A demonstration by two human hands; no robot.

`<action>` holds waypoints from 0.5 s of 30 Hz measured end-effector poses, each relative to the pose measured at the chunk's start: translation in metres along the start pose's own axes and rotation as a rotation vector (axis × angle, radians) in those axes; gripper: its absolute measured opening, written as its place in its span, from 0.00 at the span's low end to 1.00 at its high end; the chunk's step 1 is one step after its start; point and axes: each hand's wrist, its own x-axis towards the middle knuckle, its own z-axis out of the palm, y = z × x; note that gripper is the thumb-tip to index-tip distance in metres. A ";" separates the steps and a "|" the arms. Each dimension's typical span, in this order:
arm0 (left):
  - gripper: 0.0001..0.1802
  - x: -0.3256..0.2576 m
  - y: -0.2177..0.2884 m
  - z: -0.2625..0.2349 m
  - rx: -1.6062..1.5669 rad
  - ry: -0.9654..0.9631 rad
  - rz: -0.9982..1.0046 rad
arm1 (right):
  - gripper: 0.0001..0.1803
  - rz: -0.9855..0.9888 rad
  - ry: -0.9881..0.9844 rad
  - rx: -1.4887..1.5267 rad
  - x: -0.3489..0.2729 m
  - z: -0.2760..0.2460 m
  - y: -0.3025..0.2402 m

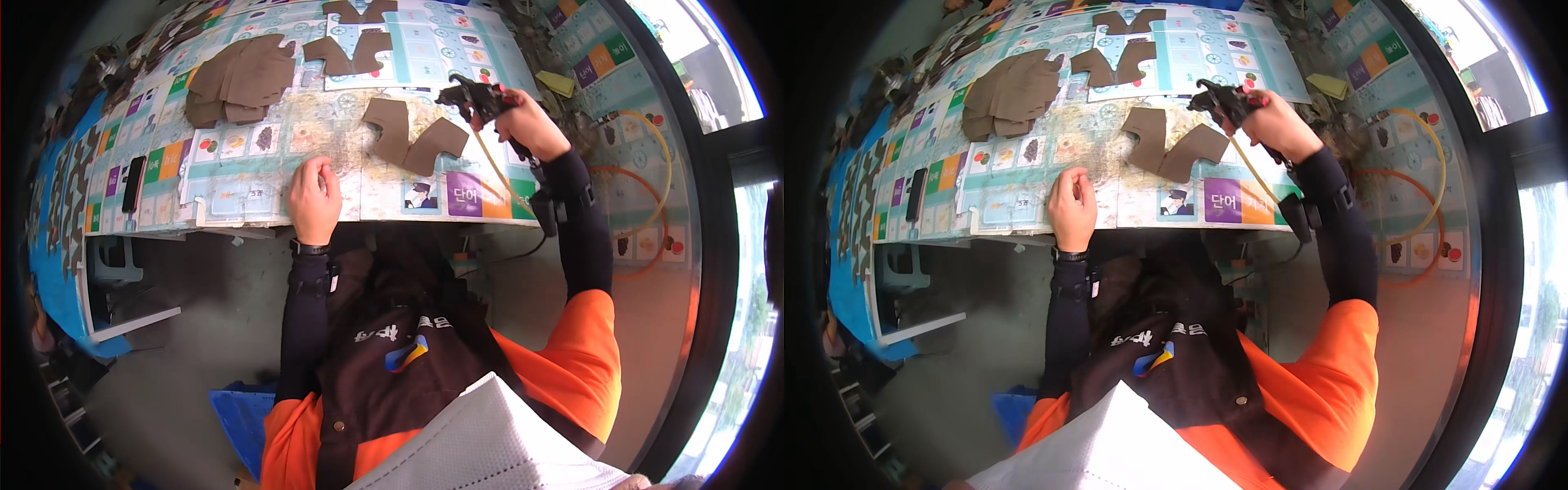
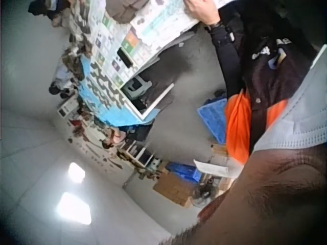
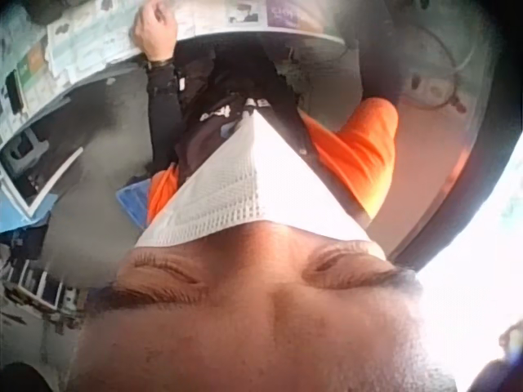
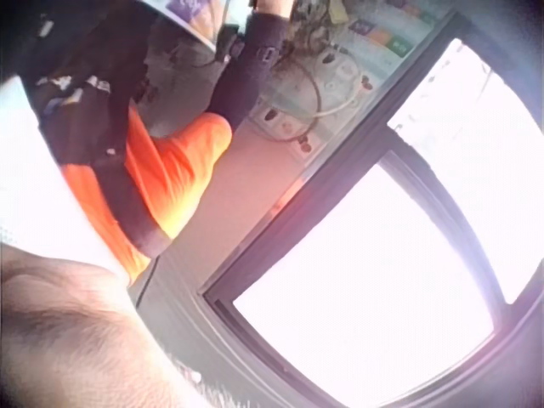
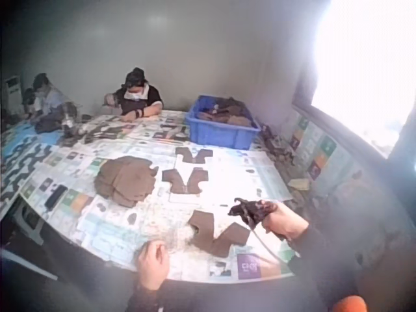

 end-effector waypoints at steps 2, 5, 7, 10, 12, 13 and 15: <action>0.06 0.000 -0.001 -0.001 0.005 0.014 -0.003 | 0.17 -0.108 -0.090 0.116 0.017 0.007 -0.012; 0.04 0.001 -0.002 -0.001 0.032 0.032 0.055 | 0.16 -0.014 -0.108 0.105 0.034 0.013 -0.024; 0.04 0.000 -0.002 -0.001 0.029 0.039 0.022 | 0.17 0.075 -0.080 -0.090 0.042 0.016 -0.029; 0.05 0.000 -0.001 -0.002 0.020 0.015 0.001 | 0.17 0.042 -0.112 -0.179 0.046 0.016 -0.033; 0.05 0.001 -0.001 -0.001 0.019 0.015 0.008 | 0.16 -0.038 -0.080 -0.175 0.046 0.015 -0.033; 0.05 0.002 -0.001 -0.002 0.018 0.017 0.014 | 0.15 -0.023 -0.057 -0.236 0.047 0.015 -0.034; 0.05 0.001 -0.001 -0.002 0.020 0.018 0.015 | 0.13 0.055 0.027 -0.340 0.051 0.017 -0.036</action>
